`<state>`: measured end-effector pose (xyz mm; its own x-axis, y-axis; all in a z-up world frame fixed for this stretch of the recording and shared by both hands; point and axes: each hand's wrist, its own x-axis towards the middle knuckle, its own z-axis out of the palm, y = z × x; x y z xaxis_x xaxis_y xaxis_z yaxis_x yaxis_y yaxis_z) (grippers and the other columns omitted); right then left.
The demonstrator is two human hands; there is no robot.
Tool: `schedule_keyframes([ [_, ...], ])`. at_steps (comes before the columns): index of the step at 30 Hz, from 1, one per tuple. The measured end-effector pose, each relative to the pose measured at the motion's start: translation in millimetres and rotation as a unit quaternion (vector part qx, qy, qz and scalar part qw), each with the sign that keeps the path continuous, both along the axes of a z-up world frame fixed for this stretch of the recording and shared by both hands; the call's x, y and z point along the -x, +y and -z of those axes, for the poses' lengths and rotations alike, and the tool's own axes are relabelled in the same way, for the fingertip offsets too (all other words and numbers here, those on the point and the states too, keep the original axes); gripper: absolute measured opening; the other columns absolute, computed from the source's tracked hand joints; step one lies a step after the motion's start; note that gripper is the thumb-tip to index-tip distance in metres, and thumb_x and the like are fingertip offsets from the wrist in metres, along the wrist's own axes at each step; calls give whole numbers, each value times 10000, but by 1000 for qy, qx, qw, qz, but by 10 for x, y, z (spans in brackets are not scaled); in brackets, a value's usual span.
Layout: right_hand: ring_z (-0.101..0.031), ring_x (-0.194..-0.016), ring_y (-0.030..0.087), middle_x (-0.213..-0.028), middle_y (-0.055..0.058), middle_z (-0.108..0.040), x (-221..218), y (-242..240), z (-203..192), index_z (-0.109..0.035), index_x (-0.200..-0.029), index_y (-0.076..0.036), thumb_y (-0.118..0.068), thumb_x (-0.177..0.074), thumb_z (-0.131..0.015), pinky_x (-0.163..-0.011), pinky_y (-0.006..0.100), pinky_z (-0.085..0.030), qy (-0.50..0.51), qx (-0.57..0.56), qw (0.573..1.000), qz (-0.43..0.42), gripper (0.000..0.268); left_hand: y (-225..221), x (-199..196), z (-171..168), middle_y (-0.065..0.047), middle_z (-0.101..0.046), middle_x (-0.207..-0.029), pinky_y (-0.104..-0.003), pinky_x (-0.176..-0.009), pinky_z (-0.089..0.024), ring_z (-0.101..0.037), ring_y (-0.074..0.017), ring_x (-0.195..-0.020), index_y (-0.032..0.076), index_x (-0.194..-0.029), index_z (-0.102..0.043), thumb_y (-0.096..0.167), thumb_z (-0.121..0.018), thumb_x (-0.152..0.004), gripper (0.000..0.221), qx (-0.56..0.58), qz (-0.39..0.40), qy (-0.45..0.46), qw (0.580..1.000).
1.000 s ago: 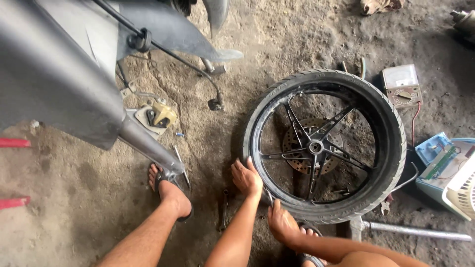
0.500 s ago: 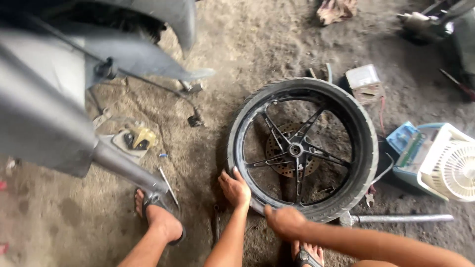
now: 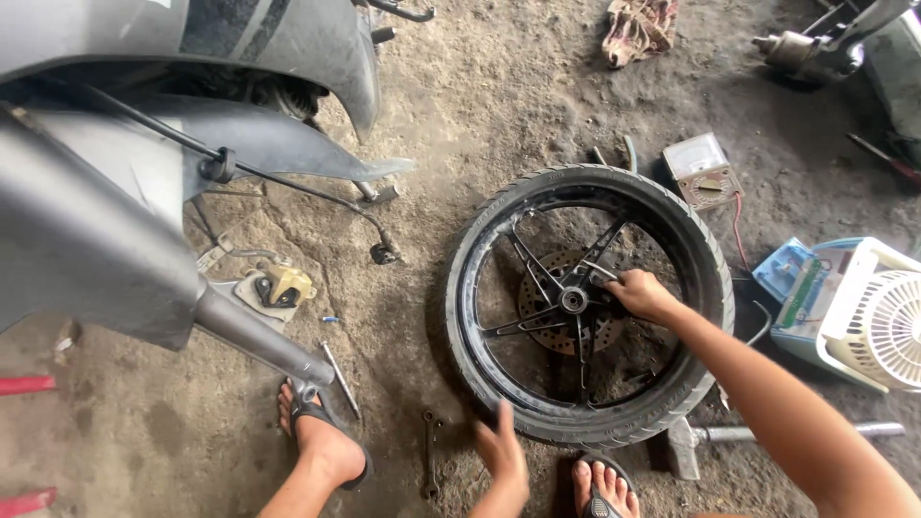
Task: The person kneels on the workshop floor beside a motorcycle and works a tire off its wheel rim by hand, pressing and pulling the tire bead around the rim and repositioning the wheel repeatedly while the motorcycle rests nearby.
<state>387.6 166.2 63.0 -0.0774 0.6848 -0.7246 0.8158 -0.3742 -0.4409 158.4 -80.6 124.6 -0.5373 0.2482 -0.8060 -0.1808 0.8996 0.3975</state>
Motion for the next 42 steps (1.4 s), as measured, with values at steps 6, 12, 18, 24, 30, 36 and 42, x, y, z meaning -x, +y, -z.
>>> schedule_keyframes([
  [6, -404, -404, 132, -582, 76, -538, -112, -67, 540, -665, -951, 40, -317, -1109, -526, -334, 268, -377, 37, -40, 998, 37, 414, -419, -381, 676, -126, -419, -1042, -486, -1005, -620, -585, -267, -1024, -19, -977, -429, 491, -786, -834, 639, -109, -111, -160, 975],
  [12, -632, -617, 324, -756, 176, -727, -37, -499, 436, -745, -1016, -9, -344, -956, -613, -630, 458, -514, 37, -226, 971, 68, 365, -501, -263, 674, -40, -434, -809, -356, -743, -490, -464, -183, -760, 38, -746, -440, 598, -736, -832, 639, -129, 14, 57, 990],
  [18, -422, -511, 150, -624, 68, -547, 457, -879, 43, -729, -961, 81, -239, -1018, -592, -444, 331, -349, 171, -172, 920, 310, 353, 197, 581, 226, -222, -102, -1672, -524, -1239, -276, -207, -355, -1532, -5, -1586, -40, 662, -575, -802, 1160, -97, 5, 48, 994],
  [24, -579, -740, 227, -717, 164, -668, 715, -1192, 772, -762, -891, 0, -275, -981, -668, -678, 424, -479, 181, -231, 863, 411, 303, 948, 1352, -175, -404, -315, -1552, -523, -1266, -218, -287, -460, -1499, -147, -1526, -265, 483, -743, -852, 1039, -221, 149, 37, 963],
  [30, -704, -852, 352, -793, 236, -725, 790, -1300, 638, -775, -877, -19, -434, -982, -650, -781, 526, -509, 150, -136, 915, 349, 446, 1153, 1998, 908, -340, -525, -1447, -531, -1196, -346, -453, -403, -1418, -122, -1455, -473, 314, -808, -828, 834, -245, 259, 77, 931],
  [36, -737, -981, 396, -847, 177, -780, 812, -1175, 238, -778, -883, -84, -478, -972, -586, -823, 517, -590, 36, -85, 988, 120, 448, 1330, 1661, 740, -366, -492, -1455, -520, -1200, -340, -458, -444, -1407, -120, -1463, -439, 281, -713, -892, 750, -283, 243, 176, 911],
  [42, -726, -920, 412, -919, 176, -669, 751, -974, 481, -668, -943, -101, -324, -956, -604, -747, 496, -624, -15, -218, 966, -135, 232, 974, 1262, 553, -367, -407, -1521, -516, -1230, -294, -389, -439, -1455, -87, -1509, -371, 399, -786, -830, 933, -271, 186, 193, 924],
])
